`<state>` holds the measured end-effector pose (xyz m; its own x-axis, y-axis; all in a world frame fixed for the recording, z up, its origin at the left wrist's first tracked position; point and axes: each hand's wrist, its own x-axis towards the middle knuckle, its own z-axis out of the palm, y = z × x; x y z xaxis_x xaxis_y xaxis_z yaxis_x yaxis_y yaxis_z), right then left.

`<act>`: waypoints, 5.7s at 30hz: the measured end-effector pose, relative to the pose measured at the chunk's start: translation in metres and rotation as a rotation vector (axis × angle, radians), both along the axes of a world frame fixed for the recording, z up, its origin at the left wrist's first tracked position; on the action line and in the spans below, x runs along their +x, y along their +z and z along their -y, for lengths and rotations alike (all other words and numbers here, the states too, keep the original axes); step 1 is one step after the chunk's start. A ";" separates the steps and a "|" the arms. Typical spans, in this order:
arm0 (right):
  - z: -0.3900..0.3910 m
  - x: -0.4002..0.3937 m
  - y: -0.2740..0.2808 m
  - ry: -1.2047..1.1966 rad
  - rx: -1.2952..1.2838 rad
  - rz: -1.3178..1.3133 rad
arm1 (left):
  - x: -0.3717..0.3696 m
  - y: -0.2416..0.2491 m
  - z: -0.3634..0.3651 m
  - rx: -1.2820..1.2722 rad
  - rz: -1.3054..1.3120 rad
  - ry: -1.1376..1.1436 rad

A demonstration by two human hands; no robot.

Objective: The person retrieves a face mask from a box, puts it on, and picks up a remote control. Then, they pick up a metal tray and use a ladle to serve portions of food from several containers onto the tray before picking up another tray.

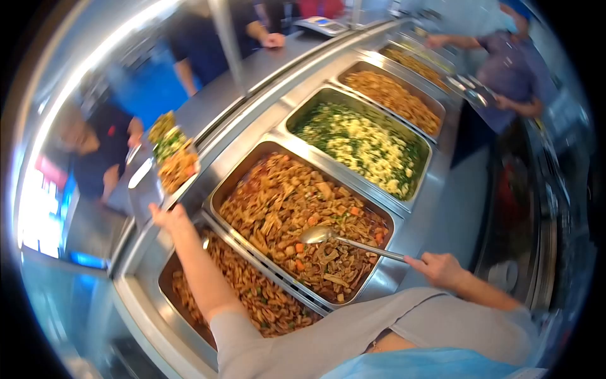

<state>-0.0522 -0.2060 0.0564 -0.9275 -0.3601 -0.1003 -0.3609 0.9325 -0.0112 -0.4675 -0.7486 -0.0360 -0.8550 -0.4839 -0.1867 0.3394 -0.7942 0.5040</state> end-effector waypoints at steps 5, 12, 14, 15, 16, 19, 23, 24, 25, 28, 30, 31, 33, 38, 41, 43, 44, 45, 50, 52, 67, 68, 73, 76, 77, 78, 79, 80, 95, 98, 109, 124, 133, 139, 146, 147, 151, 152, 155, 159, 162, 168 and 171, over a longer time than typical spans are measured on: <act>-0.005 -0.005 0.006 -0.078 -0.131 0.088 | -0.042 0.021 0.004 -0.147 0.103 0.121; -0.031 -0.032 0.027 -0.312 -1.110 0.827 | -0.120 0.042 0.007 0.185 -0.105 0.237; -0.039 -0.040 0.032 -0.389 -1.191 1.119 | -0.123 0.058 -0.007 0.198 -0.038 0.207; -0.043 -0.044 0.022 -0.379 -1.171 1.154 | -0.123 0.066 -0.017 0.209 -0.002 0.191; -0.050 -0.049 0.007 -0.366 -1.155 1.177 | -0.109 0.084 -0.042 0.143 -0.005 0.135; -0.050 -0.022 -0.085 -0.112 -0.714 0.426 | -0.116 0.089 -0.065 -0.061 -0.212 -0.207; -0.105 0.031 -0.028 -0.408 -1.589 0.838 | -0.083 0.149 -0.245 -0.267 -0.209 -0.121; -0.122 0.053 -0.016 -0.534 -1.717 0.880 | -0.073 0.156 -0.298 -0.326 -0.239 -0.219; -0.143 0.078 -0.013 -0.618 -1.867 0.876 | -0.046 0.164 -0.351 -0.378 -0.276 -0.295; -0.200 0.162 -0.005 -0.795 -2.033 0.707 | 0.049 0.178 -0.529 -0.480 -0.514 -0.595; -0.243 0.218 -0.005 -0.963 -2.134 0.568 | 0.100 0.172 -0.645 -0.442 -0.524 -0.848; -0.260 0.244 -0.008 -1.013 -2.163 0.464 | 0.126 0.162 -0.701 -0.375 -0.553 -0.971; -0.304 0.300 -0.018 -1.108 -2.202 0.262 | 0.184 0.147 -0.811 -0.432 -0.565 -1.107; -0.419 0.412 -0.060 -1.058 -2.430 -0.203 | 0.360 0.113 -1.062 -0.431 -0.418 -1.611; -0.478 0.450 -0.067 -1.113 -2.432 -0.386 | 0.462 0.103 -1.198 -0.544 -0.314 -1.789; -0.510 0.468 -0.070 -1.185 -2.419 -0.473 | 0.519 0.095 -1.282 -0.632 -0.295 -1.887; -0.525 0.474 -0.082 -1.219 -2.446 -0.516 | 0.546 0.092 -1.320 -0.646 -0.290 -1.936; -0.537 0.478 -0.089 -1.251 -2.467 -0.565 | 0.569 0.091 -1.355 -0.656 -0.290 -1.985; -0.595 0.481 -0.107 -1.283 -2.549 -0.679 | 0.664 0.064 -1.535 -0.869 -0.281 -2.089; -0.607 0.470 -0.123 -1.432 -2.519 -0.696 | 0.683 0.041 -1.581 -0.974 -0.245 -2.063; -0.773 0.491 -0.121 -1.525 -2.353 -0.494 | 0.732 -0.028 -1.700 -1.544 -0.112 -1.688; -0.780 0.496 -0.125 -1.502 -2.360 -0.459 | 0.732 -0.039 -1.704 -1.613 -0.159 -1.643; -0.809 0.518 -0.155 -1.371 -2.155 -0.381 | 0.725 -0.036 -1.707 -1.641 -0.576 -1.763; -0.828 0.510 -0.133 -1.403 -2.111 -0.286 | 0.727 -0.009 -1.701 -1.430 -0.461 -1.810; -0.834 0.504 -0.132 -1.393 -2.104 -0.245 | 0.732 0.008 -1.695 -1.298 -0.288 -1.804; -0.838 0.503 -0.137 -1.356 -2.088 -0.236 | 0.724 0.031 -1.689 -1.393 -0.486 -1.762; -0.847 0.503 -0.144 -1.338 -2.071 -0.249 | 0.735 0.052 -1.674 -1.193 -0.185 -1.720; -0.867 0.499 -0.165 -1.305 -1.888 -0.182 | 0.716 0.009 -1.710 -1.413 -0.261 -1.600; -0.918 0.468 -0.149 -1.239 -2.125 -0.217 | 0.703 0.030 -1.708 -1.865 -0.204 -1.122; -0.908 0.467 -0.126 -1.193 -2.268 -0.195 | 0.689 0.039 -1.700 -1.843 -0.152 -1.490; -0.944 0.417 -0.154 -1.323 -2.070 -0.161 | 0.682 0.082 -1.704 -0.796 -0.038 -1.937; -1.159 0.139 -0.080 -1.116 -2.227 0.000 | 0.283 0.158 -1.699 0.323 -0.003 -2.077; -1.313 -0.131 -0.085 -1.068 -2.030 0.321 | 0.074 0.090 -1.538 -0.130 0.185 -1.047; -1.360 -0.375 -0.061 -0.603 -1.805 0.560 | 0.053 0.028 -1.436 -0.091 0.287 -0.344; -1.364 -0.665 -0.042 -0.054 -0.887 0.136 | 0.034 0.021 -1.448 0.112 0.102 0.047; -1.366 -0.711 -0.062 0.134 -0.558 -0.178 | 0.025 0.030 -1.459 0.131 0.125 0.143; -1.327 -0.824 -0.054 0.238 0.024 -0.292 | -0.010 0.011 -1.448 0.202 0.079 0.166; -1.314 -0.845 -0.056 0.264 0.076 -0.266 | -0.020 0.002 -1.438 0.207 0.098 0.163; -1.254 -0.890 -0.083 0.240 0.170 -0.159 | -0.078 -0.007 -1.426 0.174 0.271 0.277; -1.220 -0.936 -0.098 0.195 0.054 -0.069 | -0.132 -0.011 -1.420 0.218 0.187 0.237; -1.225 -0.938 -0.070 0.053 -0.128 0.166 | -0.161 0.004 -1.429 0.122 0.267 0.281; -1.224 -0.989 -0.120 -0.230 -0.444 0.408 | -0.187 0.006 -1.449 0.137 0.248 0.321; -1.184 -0.978 -0.123 -0.286 -0.890 0.707 | -0.191 0.010 -1.473 -0.003 0.410 0.415</act>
